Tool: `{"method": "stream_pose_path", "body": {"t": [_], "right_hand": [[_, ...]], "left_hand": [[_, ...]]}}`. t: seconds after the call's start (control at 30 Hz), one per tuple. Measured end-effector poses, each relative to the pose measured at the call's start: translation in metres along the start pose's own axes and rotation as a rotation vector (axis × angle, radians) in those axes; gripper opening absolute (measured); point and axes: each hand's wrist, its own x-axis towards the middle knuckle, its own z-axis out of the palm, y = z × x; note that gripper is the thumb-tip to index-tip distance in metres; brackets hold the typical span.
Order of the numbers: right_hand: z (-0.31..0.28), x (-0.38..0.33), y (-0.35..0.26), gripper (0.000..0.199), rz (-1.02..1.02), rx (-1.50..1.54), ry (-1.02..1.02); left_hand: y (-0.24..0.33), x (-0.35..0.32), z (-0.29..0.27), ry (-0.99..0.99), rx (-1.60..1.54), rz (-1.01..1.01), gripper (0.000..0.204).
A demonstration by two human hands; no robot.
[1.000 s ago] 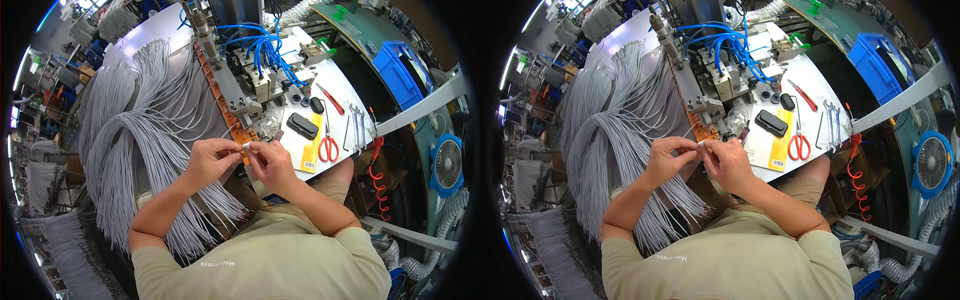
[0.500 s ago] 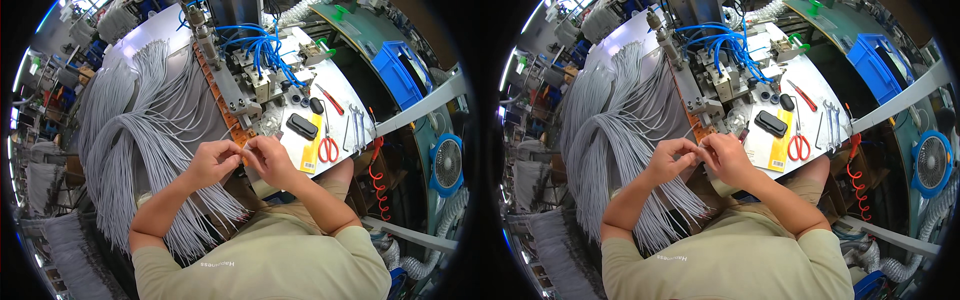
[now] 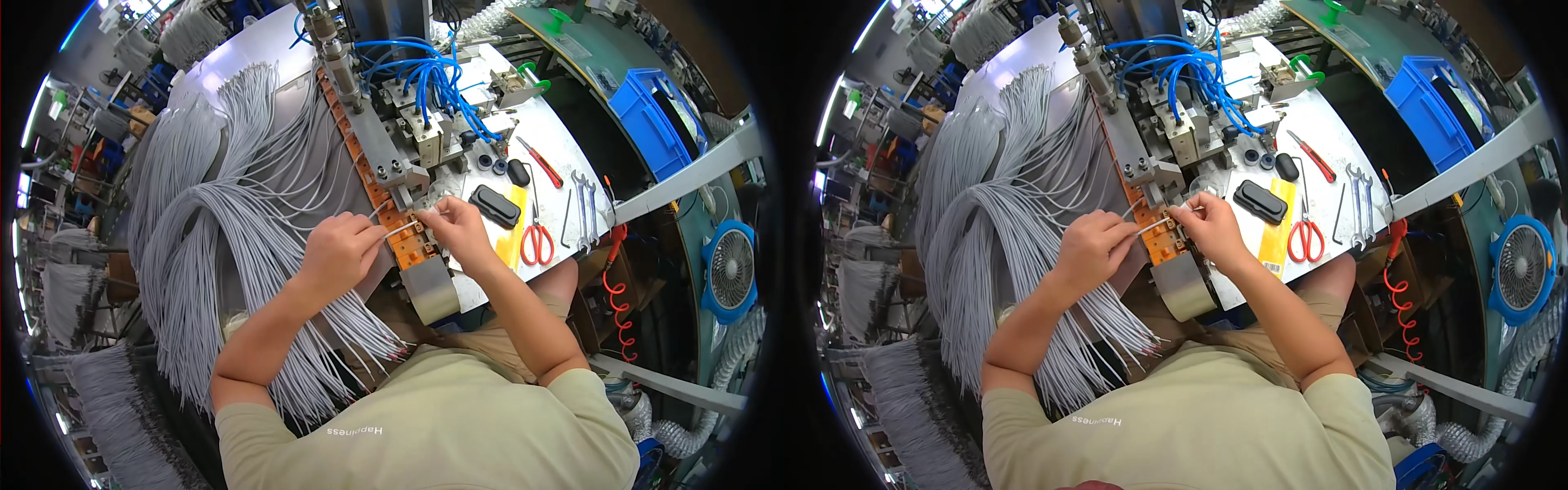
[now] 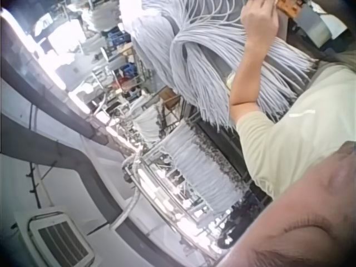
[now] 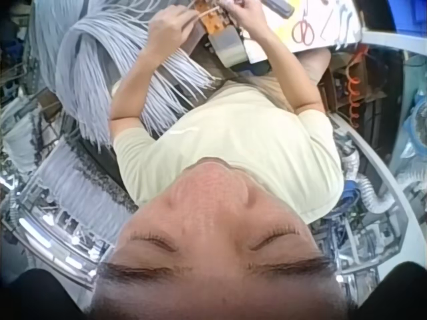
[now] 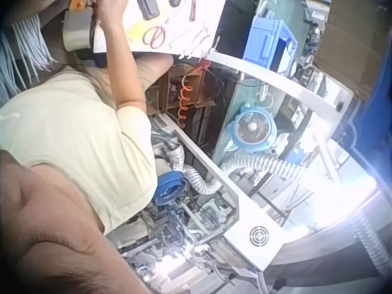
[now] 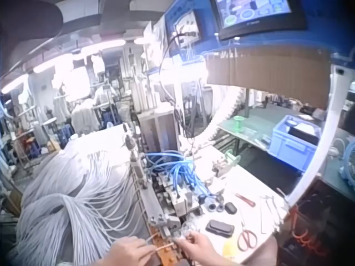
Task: The person takes cables from a bundle one by one, wraps tape around each wire end by hand, and positions them into a machine fixture.
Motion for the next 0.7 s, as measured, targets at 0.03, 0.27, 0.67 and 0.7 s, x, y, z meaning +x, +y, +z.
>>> {"method": "stream_pose_path", "body": {"t": [0.03, 0.27, 0.67, 0.7], "right_hand": [[-0.001, 0.001, -0.002, 0.016, 0.063, -0.001, -0.02], [0.002, -0.003, 0.009, 0.015, 0.063, 0.127, 0.008], [-0.013, -0.006, 0.018, 0.014, -0.127, -0.145, 0.209], [-0.023, -0.01, 0.019, 0.014, -0.124, -0.079, 0.21]], "left_hand": [[0.0, 0.0, 0.0, -0.011, 0.009, -0.003, 0.014], [0.001, -0.001, 0.001, -0.03, 0.023, 0.002, 0.014], [0.014, -0.008, -0.048, -0.194, 0.049, -0.043, 0.018], [0.015, -0.016, -0.059, -0.243, 0.028, -0.062, 0.019]]}}
